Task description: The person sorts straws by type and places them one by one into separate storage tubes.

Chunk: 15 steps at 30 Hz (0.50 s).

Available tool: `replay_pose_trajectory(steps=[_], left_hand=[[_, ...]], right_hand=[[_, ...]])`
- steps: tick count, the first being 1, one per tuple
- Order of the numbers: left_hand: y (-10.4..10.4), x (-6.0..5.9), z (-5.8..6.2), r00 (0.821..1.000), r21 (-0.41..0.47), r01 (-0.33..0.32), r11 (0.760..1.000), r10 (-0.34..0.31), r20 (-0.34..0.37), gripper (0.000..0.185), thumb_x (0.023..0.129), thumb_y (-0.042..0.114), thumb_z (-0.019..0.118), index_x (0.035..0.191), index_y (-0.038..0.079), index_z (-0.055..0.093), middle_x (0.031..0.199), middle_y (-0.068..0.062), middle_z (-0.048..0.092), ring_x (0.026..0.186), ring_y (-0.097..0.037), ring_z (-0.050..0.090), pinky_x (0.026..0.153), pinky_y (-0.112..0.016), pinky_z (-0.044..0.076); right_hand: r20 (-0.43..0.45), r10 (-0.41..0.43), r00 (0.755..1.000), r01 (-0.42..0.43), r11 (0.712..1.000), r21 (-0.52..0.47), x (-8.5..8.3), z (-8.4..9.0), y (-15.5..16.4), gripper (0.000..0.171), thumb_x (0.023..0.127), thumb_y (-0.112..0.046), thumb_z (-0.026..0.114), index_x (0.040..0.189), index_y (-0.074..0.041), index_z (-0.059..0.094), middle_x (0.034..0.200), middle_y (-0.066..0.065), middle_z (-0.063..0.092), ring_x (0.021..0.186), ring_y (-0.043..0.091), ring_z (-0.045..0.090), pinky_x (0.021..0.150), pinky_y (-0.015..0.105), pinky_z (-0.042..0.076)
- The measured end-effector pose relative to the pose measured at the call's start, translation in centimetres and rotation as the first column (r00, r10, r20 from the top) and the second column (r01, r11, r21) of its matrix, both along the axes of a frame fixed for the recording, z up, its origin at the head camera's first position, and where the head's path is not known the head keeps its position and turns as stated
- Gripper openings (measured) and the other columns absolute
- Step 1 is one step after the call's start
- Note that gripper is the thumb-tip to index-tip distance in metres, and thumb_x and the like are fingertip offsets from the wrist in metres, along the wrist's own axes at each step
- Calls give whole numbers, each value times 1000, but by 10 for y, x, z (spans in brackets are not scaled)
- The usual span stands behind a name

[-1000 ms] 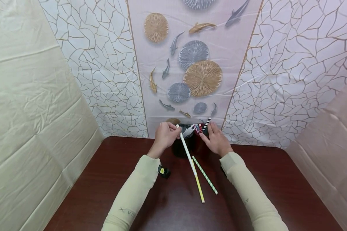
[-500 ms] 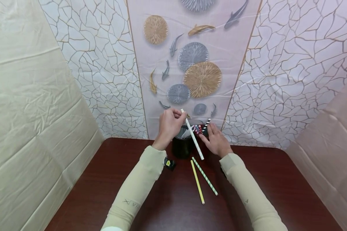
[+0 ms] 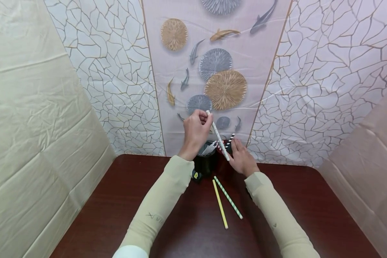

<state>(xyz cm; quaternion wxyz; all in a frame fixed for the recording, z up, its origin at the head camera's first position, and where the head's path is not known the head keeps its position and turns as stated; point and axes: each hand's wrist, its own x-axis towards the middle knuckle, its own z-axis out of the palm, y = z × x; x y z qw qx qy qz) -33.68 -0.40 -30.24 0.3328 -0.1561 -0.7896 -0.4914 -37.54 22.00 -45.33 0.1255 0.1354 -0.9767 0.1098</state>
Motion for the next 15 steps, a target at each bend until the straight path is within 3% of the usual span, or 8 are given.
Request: replay_pose_trajectory(steps=[10, 15], left_hand=[[14, -15, -4, 995, -12, -43, 999, 42, -93, 18, 102, 20, 71, 100, 2, 71, 89, -11, 80, 80, -21, 77, 79, -31, 61], [19, -20, -9, 993, -47, -52, 998, 47, -104, 18, 103, 21, 71, 101, 2, 70, 91, -10, 80, 82, -21, 78, 81, -32, 61]], right_hand=[[40, -6, 999, 6, 1000, -19, -1, 1, 0, 87, 112, -59, 33, 164, 9, 19, 174, 29, 16, 163, 45, 17, 131, 58, 24], [39, -7, 999, 8, 1000, -13, -2, 0, 0, 89, 111, -60, 33, 165, 9, 18, 175, 28, 15, 164, 44, 15, 131, 58, 23]])
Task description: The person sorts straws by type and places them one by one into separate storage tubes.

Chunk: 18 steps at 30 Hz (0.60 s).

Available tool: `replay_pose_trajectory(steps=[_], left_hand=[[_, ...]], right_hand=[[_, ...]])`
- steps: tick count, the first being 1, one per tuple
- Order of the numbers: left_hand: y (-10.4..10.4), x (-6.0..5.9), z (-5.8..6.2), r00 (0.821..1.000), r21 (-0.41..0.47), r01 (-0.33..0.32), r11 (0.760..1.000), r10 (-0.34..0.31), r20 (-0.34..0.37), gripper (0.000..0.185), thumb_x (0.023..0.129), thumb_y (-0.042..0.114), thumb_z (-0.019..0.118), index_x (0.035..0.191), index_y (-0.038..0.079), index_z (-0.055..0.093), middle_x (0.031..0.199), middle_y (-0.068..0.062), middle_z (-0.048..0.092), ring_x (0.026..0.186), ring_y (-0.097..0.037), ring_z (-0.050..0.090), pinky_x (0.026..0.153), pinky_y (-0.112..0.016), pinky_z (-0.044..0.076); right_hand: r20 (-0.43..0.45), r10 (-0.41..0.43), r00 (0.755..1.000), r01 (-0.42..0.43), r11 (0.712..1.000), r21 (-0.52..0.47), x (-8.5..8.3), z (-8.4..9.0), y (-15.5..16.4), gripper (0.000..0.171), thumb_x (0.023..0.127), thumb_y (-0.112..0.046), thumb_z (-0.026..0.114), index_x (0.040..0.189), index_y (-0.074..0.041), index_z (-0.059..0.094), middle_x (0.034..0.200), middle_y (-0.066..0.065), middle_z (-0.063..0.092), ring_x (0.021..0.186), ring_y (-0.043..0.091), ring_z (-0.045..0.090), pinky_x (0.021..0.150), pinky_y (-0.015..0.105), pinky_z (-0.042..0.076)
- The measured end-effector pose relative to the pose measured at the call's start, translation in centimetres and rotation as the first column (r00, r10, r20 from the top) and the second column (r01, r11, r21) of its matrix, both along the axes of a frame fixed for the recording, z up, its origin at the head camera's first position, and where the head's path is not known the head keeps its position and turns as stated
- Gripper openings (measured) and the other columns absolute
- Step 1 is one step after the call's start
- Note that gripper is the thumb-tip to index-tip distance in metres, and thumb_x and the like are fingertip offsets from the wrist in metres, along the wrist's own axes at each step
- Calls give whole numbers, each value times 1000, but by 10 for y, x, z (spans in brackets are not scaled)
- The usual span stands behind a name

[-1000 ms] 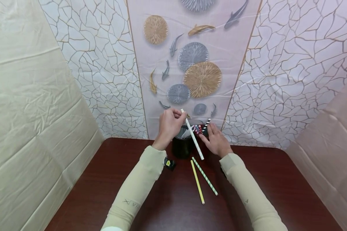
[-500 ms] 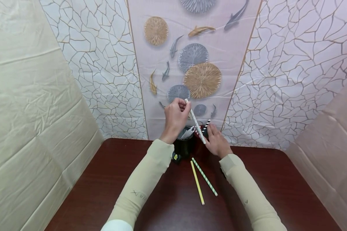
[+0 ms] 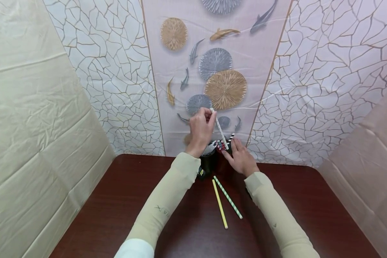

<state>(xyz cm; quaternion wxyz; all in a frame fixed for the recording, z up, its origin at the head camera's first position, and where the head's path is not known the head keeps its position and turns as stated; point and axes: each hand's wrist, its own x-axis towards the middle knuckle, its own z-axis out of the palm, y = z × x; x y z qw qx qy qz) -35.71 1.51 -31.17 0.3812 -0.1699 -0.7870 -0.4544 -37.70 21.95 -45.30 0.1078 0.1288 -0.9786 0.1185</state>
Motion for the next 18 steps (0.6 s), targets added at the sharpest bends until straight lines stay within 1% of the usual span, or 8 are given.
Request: replay_pose_trajectory(steps=[7, 11, 15, 18], left_hand=[[9, -5, -11, 1000, -70, -11, 998, 12, 21, 18, 104, 23, 70, 103, 5, 71, 95, -7, 81, 86, -18, 78, 83, -32, 61], [14, -8, -18, 1000, -90, -13, 996, 15, 22, 16, 103, 22, 71, 102, 6, 71, 94, -6, 81, 85, -18, 77, 81, -33, 61], [19, -12, -23, 999, -109, -28, 994, 31, 22, 17, 103, 24, 71, 99, 7, 70, 93, -5, 81, 84, -17, 77, 79, -34, 60], [21, -14, -26, 998, -136, -29, 990, 36, 53, 20, 104, 27, 69, 101, 8, 71, 95, -4, 81, 86, -18, 77, 80, -34, 60]], right_hand=[[4, -2, 1000, 2, 1000, -7, 0, -1, 1, 89, 111, -61, 32, 165, 9, 17, 175, 29, 13, 164, 44, 15, 131, 58, 24], [2, -2, 1000, 2, 1000, -12, -1, -1, 1, 88, 111, -59, 34, 165, 8, 17, 175, 28, 14, 164, 43, 15, 131, 57, 24], [-6, 5, 1000, -5, 1000, -20, -1, -2, 1, 87, 112, -57, 36, 165, 9, 17, 174, 29, 15, 164, 43, 16, 131, 57, 23], [-10, 10, 1000, -10, 1000, -20, -2, -3, 1, 87, 112, -57, 36, 165, 9, 17, 174, 29, 14, 164, 44, 16, 131, 57, 23]])
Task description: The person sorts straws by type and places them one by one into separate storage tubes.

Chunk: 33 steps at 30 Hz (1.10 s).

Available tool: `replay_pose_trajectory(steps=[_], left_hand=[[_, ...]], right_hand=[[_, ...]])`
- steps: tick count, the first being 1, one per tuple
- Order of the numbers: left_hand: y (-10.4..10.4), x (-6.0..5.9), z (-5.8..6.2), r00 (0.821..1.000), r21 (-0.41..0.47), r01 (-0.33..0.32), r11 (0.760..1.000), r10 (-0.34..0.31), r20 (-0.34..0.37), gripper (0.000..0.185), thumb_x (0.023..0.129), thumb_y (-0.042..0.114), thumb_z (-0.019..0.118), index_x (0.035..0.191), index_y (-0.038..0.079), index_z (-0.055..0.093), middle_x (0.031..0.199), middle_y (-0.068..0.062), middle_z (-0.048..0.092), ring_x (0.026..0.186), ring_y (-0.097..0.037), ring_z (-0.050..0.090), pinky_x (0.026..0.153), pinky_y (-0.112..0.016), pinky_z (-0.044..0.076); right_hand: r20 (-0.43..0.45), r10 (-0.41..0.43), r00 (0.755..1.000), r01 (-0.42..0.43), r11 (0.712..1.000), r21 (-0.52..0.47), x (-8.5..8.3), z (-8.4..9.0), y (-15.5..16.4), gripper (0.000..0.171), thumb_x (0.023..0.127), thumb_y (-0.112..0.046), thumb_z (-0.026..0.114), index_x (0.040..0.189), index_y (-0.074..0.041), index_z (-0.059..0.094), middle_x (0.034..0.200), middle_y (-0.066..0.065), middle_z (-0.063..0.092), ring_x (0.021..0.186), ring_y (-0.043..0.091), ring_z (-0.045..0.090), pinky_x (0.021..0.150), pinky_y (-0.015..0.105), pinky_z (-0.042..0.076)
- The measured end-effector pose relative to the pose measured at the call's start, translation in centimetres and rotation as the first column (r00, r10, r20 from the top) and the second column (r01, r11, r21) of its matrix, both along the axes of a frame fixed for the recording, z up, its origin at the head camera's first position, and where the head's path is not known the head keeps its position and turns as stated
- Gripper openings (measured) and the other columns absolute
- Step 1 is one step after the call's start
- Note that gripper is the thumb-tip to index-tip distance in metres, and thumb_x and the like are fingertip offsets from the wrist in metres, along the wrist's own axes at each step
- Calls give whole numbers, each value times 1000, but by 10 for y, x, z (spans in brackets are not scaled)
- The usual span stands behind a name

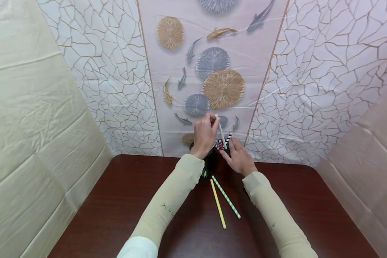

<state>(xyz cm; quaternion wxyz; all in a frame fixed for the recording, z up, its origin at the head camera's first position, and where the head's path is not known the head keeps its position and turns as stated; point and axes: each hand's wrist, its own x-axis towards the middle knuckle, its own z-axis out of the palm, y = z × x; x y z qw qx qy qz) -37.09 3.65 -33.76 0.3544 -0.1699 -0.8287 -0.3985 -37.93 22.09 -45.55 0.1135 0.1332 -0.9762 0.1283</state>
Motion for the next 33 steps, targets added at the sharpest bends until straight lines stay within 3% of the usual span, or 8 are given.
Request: replay_pose_trajectory(steps=[6, 9, 15, 21, 25, 33], left_hand=[[-1, 2, 2, 992, -112, 37, 993, -22, 125, 34, 104, 35, 69, 112, 3, 72, 107, -13, 79, 98, -28, 75, 88, -39, 60], [-5, 6, 6, 987, -123, 31, 992, -11, 160, 37, 102, 37, 71, 113, 1, 72, 110, -15, 78, 101, -30, 75, 91, -41, 60], [-14, 18, 17, 985, -119, 31, 992, -11, 171, 36, 101, 37, 72, 112, 3, 72, 114, -12, 80, 109, -29, 75, 96, -41, 59], [-22, 37, 23, 989, -172, 77, 982, -54, 135, 31, 100, 35, 73, 102, 4, 70, 102, -12, 79, 95, -28, 75, 88, -40, 60], [-27, 49, 20, 986, -194, 113, 975, -86, 140, 31, 100, 33, 73, 104, 2, 73, 99, -9, 80, 92, -24, 76, 87, -38, 61], [-33, 64, 0, 959, -197, 171, 965, -117, 257, 29, 100, 30, 71, 106, 3, 77, 94, -4, 83, 90, -17, 80, 88, -37, 63]], right_hand=[[-3, -4, 1000, 4, 1000, 14, 0, 2, -2, 87, 112, -58, 35, 165, 8, 16, 175, 28, 14, 164, 43, 16, 131, 57, 24], [-6, -1, 1000, 1, 1000, 14, 0, 3, -3, 86, 112, -57, 37, 165, 9, 17, 174, 29, 16, 163, 43, 18, 131, 57, 25], [-25, 6, 1000, -6, 1000, 12, -1, 5, -4, 85, 112, -55, 38, 164, 10, 19, 173, 31, 18, 162, 45, 22, 130, 57, 27], [-25, 17, 1000, -16, 1000, 12, 0, 4, -2, 84, 112, -53, 38, 164, 10, 19, 173, 31, 18, 163, 45, 19, 130, 58, 26], [-20, 17, 1000, -16, 1000, 11, 0, 3, -1, 84, 112, -53, 39, 164, 9, 19, 173, 31, 18, 163, 45, 18, 130, 58, 25], [-9, -10, 1000, 11, 1000, 17, 1, 1, -1, 85, 112, -55, 37, 165, 9, 17, 174, 30, 16, 161, 47, 21, 129, 59, 28]])
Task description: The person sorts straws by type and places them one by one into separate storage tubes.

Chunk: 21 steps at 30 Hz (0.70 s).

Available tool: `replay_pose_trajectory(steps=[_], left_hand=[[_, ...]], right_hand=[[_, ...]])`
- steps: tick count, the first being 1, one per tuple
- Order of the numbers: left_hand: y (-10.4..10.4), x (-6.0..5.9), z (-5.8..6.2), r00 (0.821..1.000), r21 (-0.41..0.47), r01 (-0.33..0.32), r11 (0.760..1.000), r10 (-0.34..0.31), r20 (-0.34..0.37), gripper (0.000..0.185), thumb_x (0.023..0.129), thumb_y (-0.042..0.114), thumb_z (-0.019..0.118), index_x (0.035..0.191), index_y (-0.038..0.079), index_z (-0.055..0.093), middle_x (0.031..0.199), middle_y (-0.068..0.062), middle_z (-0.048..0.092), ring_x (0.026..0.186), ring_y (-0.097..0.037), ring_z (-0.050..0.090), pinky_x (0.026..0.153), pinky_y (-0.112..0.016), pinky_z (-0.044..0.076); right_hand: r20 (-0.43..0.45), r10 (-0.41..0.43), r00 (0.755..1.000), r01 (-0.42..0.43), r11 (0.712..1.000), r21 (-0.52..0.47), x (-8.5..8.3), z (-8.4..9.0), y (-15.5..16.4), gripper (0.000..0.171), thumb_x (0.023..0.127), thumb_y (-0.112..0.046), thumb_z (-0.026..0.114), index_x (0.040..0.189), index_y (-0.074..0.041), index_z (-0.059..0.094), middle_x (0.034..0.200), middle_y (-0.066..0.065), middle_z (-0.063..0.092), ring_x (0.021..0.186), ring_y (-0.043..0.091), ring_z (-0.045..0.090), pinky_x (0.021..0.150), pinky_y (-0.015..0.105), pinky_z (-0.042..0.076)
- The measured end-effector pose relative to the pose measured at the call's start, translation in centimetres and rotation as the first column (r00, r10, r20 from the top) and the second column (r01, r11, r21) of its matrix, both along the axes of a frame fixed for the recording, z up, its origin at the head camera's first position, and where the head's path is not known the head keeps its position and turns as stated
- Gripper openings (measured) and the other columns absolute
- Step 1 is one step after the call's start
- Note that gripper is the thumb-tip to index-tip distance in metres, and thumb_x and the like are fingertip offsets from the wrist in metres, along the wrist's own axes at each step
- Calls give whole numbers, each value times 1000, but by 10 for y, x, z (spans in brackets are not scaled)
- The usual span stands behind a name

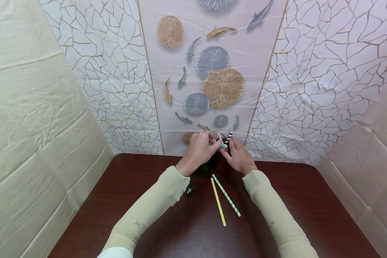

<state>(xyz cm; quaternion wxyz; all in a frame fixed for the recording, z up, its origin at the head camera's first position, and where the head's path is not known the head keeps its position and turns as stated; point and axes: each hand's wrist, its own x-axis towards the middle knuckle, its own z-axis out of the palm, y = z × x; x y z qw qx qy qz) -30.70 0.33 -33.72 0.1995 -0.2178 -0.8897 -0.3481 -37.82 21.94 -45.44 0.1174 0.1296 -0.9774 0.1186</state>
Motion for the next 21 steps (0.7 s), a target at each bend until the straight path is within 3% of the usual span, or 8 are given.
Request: replay_pose_trajectory(steps=[8, 12, 17, 19, 21], left_hand=[[-1, 6, -34, 997, -80, 11, 997, -4, 83, 30, 99, 32, 74, 103, 2, 77, 88, -4, 82, 82, -17, 78, 80, -36, 63], [0, 5, -55, 988, -99, 49, 994, -34, 153, 28, 99, 30, 75, 96, 3, 76, 78, -2, 78, 65, -9, 71, 67, -28, 59], [2, 3, -81, 971, -120, 83, 989, -53, 232, 50, 99, 28, 74, 55, 13, 55, 45, 6, 46, 38, -4, 41, 46, -21, 34], [3, 2, -91, 964, -129, 95, 987, -59, 260, 60, 99, 28, 73, 48, 16, 44, 42, 6, 33, 34, -6, 32, 42, -20, 27], [3, 2, -101, 953, -131, 102, 986, -59, 296, 63, 100, 28, 73, 46, 19, 41, 40, 8, 31, 32, -6, 30, 39, -20, 24]], right_hand=[[38, -17, 999, 17, 1000, 9, 2, 1, 0, 85, 112, -56, 35, 166, 7, 15, 175, 27, 12, 163, 44, 17, 128, 59, 28], [43, -16, 999, 15, 1000, 13, 2, 1, 0, 87, 112, -58, 34, 166, 7, 13, 176, 28, 10, 164, 44, 15, 129, 59, 27], [23, -5, 1000, 5, 1000, -9, 2, 0, 0, 88, 111, -58, 37, 165, 8, 14, 175, 28, 12, 163, 44, 17, 129, 58, 28], [20, -5, 1000, 5, 1000, -8, 2, 0, 0, 88, 111, -57, 37, 165, 8, 15, 175, 28, 13, 163, 44, 17, 129, 58, 28], [19, -5, 1000, 6, 1000, -6, 2, 0, 0, 87, 111, -57, 37, 165, 8, 15, 175, 28, 13, 163, 44, 17, 129, 58, 27]])
